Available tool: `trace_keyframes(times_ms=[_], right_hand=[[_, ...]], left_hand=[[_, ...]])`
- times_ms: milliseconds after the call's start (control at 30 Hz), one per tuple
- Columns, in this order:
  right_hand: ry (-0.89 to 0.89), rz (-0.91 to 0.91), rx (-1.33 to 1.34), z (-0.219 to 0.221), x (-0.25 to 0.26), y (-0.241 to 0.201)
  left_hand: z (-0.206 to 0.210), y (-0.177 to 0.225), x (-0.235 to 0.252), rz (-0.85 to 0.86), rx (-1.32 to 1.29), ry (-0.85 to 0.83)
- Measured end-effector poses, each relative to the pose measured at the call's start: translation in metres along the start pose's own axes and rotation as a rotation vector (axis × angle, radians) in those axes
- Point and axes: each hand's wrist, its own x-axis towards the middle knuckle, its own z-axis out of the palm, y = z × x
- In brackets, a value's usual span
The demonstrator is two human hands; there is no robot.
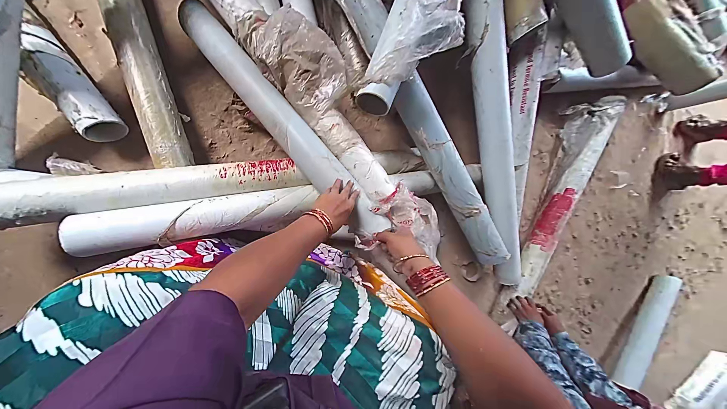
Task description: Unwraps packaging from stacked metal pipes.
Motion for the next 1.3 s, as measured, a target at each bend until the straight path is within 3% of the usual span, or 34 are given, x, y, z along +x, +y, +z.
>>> trace_keyframes(times_ms=[233,467,667,767,1000,1300], right_hand=[[0.053,-0.002,0.225,-0.035,-0.034,0.032],[0.034,-0.044,0.068,-0.056,-0.028,0.053],[0.017,0.056,-0.252,-0.021,0.006,0.025],[0.110,0.043,-0.307,0.002,0.023,0.022],[0.099,0.090,0.329,-0.001,0.004,0.029],[0.110,0.110,0.401,-0.029,-0.041,0.041]], left_hand=[[-0.015,0.012,0.019,0.039,0.090,-0.118],[-0.025,0.006,0.030,0.034,0.139,-0.126],[0.002,0.012,0.025,0.037,0.205,-0.095],[0.002,0.022,0.026,0.004,0.239,-0.109],[-0.019,0.021,0.035,0.033,0.235,-0.187],[-0.033,0.026,0.047,0.102,0.294,-0.297]])
